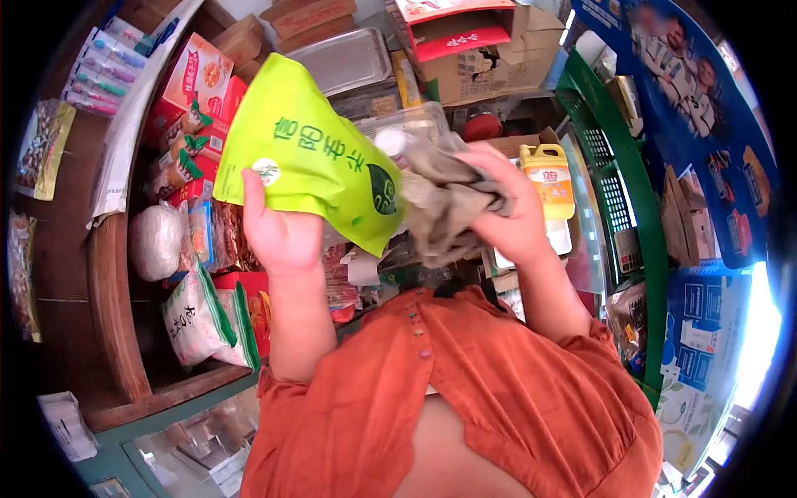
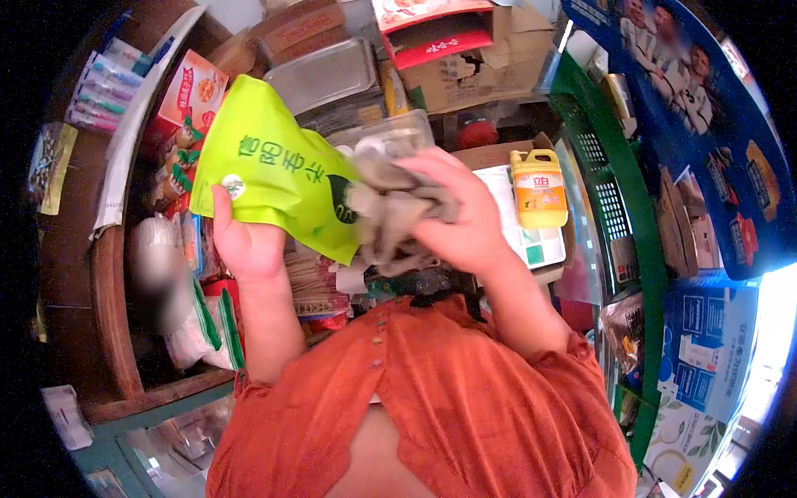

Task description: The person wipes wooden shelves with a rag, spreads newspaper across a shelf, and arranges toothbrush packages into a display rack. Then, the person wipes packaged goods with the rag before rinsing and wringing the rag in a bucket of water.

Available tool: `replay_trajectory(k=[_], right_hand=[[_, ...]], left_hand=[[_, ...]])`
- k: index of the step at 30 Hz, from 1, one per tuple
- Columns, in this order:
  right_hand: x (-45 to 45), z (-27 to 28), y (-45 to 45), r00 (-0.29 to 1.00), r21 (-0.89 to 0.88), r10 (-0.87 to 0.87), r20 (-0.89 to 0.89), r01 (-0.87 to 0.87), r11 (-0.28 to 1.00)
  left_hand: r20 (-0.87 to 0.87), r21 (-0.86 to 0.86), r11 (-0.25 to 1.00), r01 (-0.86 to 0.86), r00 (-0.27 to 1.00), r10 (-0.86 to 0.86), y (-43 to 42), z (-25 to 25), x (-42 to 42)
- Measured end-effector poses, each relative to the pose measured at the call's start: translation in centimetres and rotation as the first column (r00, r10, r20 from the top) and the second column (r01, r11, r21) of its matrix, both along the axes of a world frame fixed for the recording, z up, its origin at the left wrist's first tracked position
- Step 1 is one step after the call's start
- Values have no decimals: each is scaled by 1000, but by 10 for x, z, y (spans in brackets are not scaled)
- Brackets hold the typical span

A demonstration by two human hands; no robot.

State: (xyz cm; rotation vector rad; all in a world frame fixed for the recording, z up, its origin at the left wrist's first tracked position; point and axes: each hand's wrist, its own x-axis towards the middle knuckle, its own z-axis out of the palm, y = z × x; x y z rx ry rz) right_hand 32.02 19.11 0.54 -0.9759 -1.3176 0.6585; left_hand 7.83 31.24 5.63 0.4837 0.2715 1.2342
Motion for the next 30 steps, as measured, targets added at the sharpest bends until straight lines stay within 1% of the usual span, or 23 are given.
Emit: replay_trajectory(k=[1,2,3,4,5,6,7,9,11,12,14,15,17,19,20,21,22,23,25,26,27,29,30], right_hand=[[-11,20,5,991,115,-89,105,77,990],[-22,40,8,960,218,-173,221,125,968],[-38,48,12,932,279,-268,245,197,940],[-51,47,20,910,317,-270,313,168,933],[-59,42,27,884,354,-270,380,131,926],[-62,34,26,884,357,-270,381,129,925],[-67,24,23,878,318,-256,404,127,939],[-70,4,24,872,284,-227,434,106,953],[-70,-26,18,820,104,-106,563,57,993],[-73,-56,15,821,97,-102,561,57,994],[-77,-111,15,795,-143,98,598,-14,990],[-73,-114,12,796,-133,95,598,-19,991],[-60,-120,3,923,-322,154,353,-35,946],[-36,-123,0,951,-374,160,263,-53,926],[-29,-121,1,981,-483,150,123,-73,872],[-14,-107,-6,949,-667,179,-260,-310,678],[-8,-110,-5,823,-525,193,-535,-503,687],[-3,-114,-4,618,-329,214,-757,-643,692],[0,-119,-5,377,-128,253,-891,-743,657],[5,-146,-7,338,-97,259,-905,-756,647],[0,-145,-10,329,-106,201,-923,-717,689],[-6,-137,-15,275,-122,124,-954,-726,676],[-6,-140,-14,175,27,248,-953,-764,645]], left_hand=[[1,-2,1000,15,1000,-15,-3,-3,7],[99,18,992,129,987,-130,-6,-7,12],[193,46,971,236,951,-241,-12,-10,18],[-96,-58,997,46,994,-51,-23,-2,30],[-97,-56,997,51,994,-56,-24,-3,30],[-55,-54,989,141,988,-144,-24,-7,28],[-12,-47,974,223,975,-224,-24,-10,25],[-39,-45,986,162,986,-164,-20,-10,23],[26,-26,988,150,988,-149,-18,-6,19],[89,-18,986,163,983,-161,-13,-6,15],[123,28,983,181,975,-183,-9,2,5],[157,76,978,193,966,-203,-6,7,0],[228,123,966,228,941,-251,-1,6,-11],[299,125,950,285,903,-310,-2,5,-14],[304,122,952,281,902,-305,-4,5,-13],[290,98,955,280,910,-297,-7,6,-9],[273,75,957,280,917,-290,-9,7,-5],[278,81,957,279,916,-290,-11,8,-1],[254,19,958,286,925,-281,-15,11,5],[199,-11,962,274,943,-266,-16,14,7],[200,-4,961,275,942,-269,-15,13,7],[238,55,924,378,894,-380,-10,9,5],[236,58,923,380,894,-382,-8,8,6]])
